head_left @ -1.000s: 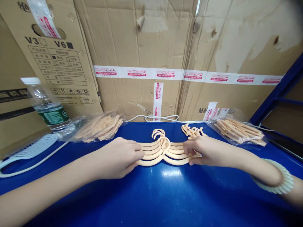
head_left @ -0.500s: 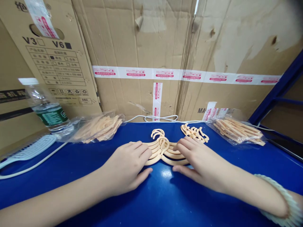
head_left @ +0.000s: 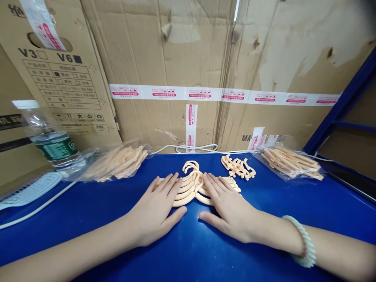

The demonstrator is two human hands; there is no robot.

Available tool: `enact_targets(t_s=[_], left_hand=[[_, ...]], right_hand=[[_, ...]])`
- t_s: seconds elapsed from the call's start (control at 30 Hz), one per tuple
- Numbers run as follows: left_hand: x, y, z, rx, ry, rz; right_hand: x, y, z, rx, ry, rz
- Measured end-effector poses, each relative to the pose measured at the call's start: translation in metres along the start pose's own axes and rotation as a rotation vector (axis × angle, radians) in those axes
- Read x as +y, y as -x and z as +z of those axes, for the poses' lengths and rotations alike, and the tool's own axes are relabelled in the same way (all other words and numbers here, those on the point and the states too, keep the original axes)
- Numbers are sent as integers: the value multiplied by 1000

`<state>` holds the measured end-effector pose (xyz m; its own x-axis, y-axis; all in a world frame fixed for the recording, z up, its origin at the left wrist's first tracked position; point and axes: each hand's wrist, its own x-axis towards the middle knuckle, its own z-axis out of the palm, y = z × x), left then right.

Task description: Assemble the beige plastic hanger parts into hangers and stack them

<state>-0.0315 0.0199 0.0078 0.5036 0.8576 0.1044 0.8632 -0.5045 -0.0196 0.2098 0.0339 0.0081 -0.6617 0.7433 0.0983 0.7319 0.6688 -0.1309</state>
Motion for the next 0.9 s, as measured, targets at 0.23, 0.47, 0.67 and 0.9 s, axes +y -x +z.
enact_targets(t_s=[0.23,0.47,0.67,0.9], left_hand=[[-10,-16,-2,-35,-11,-71],[-13,-44,-1,-25,18,-93],[-13,-73,3,4,41,-55],[-11,-79,4,64,69,-45]], right_hand=[[19,-26,5,75,-44,-41],[42,-46,3,85,19,-4],[66,-52,3,107,49,44],[70,-52,3,149,95,54]])
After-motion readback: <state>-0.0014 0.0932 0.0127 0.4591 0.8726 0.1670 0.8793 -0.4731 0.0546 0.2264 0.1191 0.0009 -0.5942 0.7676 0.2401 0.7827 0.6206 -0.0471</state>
